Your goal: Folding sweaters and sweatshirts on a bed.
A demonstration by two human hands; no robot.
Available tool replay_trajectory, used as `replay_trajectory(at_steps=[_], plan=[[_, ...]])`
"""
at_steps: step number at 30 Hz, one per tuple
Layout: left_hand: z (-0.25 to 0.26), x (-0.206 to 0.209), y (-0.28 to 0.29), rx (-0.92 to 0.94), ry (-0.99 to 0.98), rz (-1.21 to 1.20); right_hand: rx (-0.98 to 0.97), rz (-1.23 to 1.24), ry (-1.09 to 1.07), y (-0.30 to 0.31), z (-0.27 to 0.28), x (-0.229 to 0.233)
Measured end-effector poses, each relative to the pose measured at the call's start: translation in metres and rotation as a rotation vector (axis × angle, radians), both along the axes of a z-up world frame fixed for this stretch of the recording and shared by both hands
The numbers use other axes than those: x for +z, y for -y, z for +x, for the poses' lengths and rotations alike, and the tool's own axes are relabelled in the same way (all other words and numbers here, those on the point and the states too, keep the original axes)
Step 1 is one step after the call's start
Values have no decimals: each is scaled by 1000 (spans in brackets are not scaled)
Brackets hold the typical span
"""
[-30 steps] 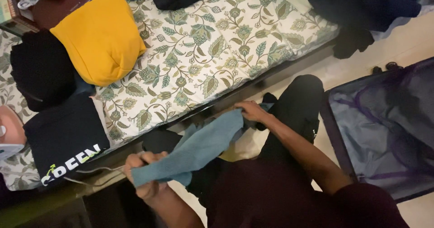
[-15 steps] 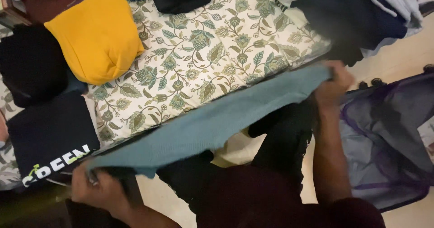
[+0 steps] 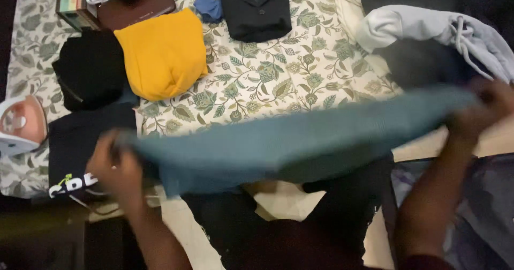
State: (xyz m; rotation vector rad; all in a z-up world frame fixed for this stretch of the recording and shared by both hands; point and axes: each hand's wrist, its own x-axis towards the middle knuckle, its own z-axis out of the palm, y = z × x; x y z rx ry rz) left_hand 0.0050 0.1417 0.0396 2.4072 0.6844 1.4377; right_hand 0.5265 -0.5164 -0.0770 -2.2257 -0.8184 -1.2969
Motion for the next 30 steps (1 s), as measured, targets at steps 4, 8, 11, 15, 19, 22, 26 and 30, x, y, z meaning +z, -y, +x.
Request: replay_trajectory(at_steps=[4, 8, 11, 15, 19, 22, 26, 30], plan=[[109, -7, -15, 318, -531, -68, -62, -165, -130, -186, 12, 35], [180, -128, 8, 174, -568, 182, 36, -218, -500, -302, -35, -10], [178, -171, 48, -135, -502, -26, 30, -325, -673, -315, -79, -98], [175, -189, 51, -148, -494, -44, 70, -243, -686, -316, -85, -85], [176, -189, 48, -141, -533, -132, 95, -307, -658, -310, -77, -103], [175, -186, 47, -153, -538, -174, 185, -302, -702, -303, -75, -82], [180, -181, 37, -190, -543, -247, 404, 374, -1084, -264, -70, -70], [167, -200, 36, -268, -541, -302, 197, 373, -880, -206, -85, -68]])
